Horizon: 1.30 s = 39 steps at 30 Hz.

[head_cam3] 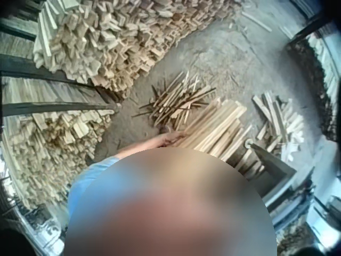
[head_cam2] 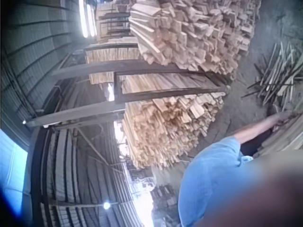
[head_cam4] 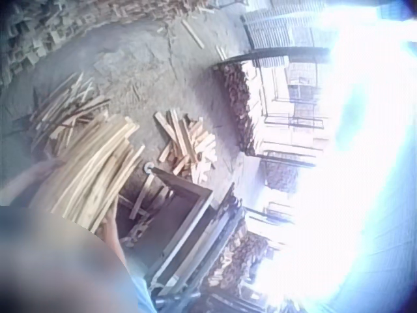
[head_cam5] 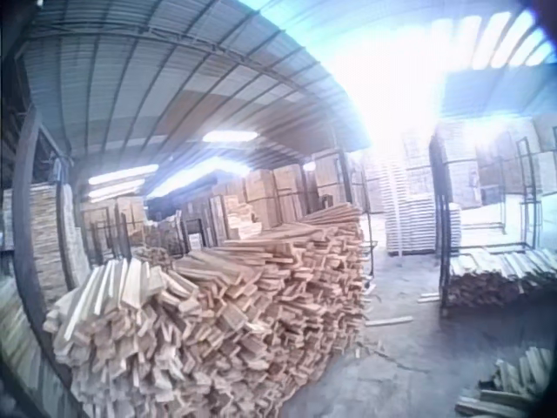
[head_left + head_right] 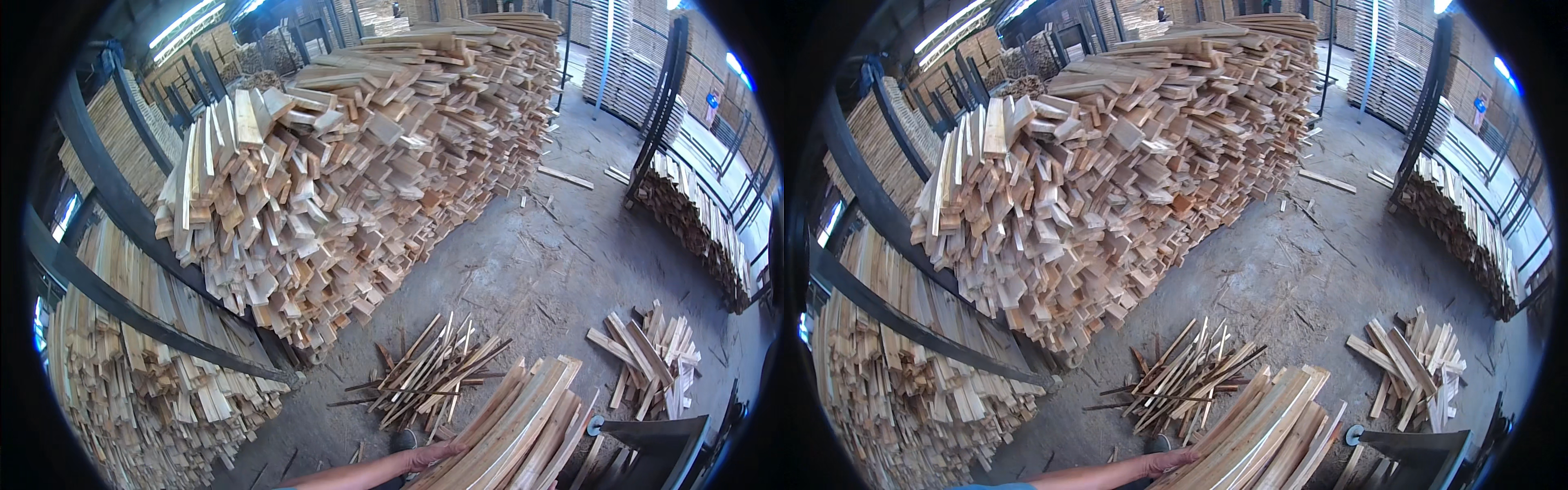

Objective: The person gathers thin wooden planks from a pile on the floor and stacks them onto a larger, organized pile. The person repeatedly picks up handfuls of planks, aligns them, and places them on the stack, clearing the floor area over time.

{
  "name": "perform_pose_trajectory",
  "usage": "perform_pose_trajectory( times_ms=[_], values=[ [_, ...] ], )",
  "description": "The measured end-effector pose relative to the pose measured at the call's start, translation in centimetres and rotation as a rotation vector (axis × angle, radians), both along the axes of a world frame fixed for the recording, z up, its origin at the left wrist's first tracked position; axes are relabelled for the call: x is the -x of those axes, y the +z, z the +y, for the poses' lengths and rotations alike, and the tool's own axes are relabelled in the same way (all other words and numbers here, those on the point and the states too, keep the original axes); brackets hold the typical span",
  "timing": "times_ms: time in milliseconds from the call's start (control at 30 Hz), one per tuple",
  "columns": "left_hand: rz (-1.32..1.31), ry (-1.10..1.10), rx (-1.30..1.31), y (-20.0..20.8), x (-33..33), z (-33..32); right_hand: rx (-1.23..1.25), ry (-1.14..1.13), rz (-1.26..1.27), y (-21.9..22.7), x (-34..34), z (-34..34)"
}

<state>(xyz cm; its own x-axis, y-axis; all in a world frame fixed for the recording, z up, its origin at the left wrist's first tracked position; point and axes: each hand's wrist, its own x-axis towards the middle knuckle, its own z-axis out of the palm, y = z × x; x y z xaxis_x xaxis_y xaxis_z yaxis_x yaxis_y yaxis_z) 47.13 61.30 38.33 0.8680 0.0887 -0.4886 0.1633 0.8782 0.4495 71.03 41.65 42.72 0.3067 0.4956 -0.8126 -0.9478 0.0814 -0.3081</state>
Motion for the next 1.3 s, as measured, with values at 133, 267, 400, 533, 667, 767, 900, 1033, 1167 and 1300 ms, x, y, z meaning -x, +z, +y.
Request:
perform_pose_trajectory(
  times_ms=[133,267,400,533,667,767,900,1033,1167,1300],
  values=[
    [0.061,0.131,-0.038,-0.7,2.2,2.9,-0.044,0.093,-0.007,1.0,0.5,3.0],
    [-0.028,0.244,-0.1,2.9,2.2,11.1,-0.202,0.309,-0.149,1.6,-2.4,12.2],
    [-0.118,0.412,-0.389,15.2,2.6,22.7,-0.632,0.538,-0.18,17.5,-2.2,31.2],
    [-0.149,0.786,-0.517,31.5,7.2,32.8,-0.739,0.969,-0.313,34.6,0.2,48.6],
    [-0.247,1.033,-0.638,47.2,9.0,41.4,-0.839,1.075,-0.665,49.5,2.9,64.1],
    [-0.425,1.101,-0.602,49.4,15.7,50.9,-0.837,1.161,-0.877,57.6,10.3,73.2],
    [-0.29,1.27,-0.998,51.1,20.3,55.9,-0.982,1.356,-1.165,57.0,17.7,87.9],
    [-0.05,1.378,-1.023,46.4,22.1,57.0,-0.704,1.241,-2.091,48.5,24.2,98.5],
    [0.186,1.467,-0.982,43.1,23.6,57.2,-0.921,1.571,-1.57,40.0,24.3,101.4],
    [0.319,1.496,-0.932,41.5,24.3,58.1,-1.142,1.575,-0.553,38.2,18.5,99.7]
  ],
)
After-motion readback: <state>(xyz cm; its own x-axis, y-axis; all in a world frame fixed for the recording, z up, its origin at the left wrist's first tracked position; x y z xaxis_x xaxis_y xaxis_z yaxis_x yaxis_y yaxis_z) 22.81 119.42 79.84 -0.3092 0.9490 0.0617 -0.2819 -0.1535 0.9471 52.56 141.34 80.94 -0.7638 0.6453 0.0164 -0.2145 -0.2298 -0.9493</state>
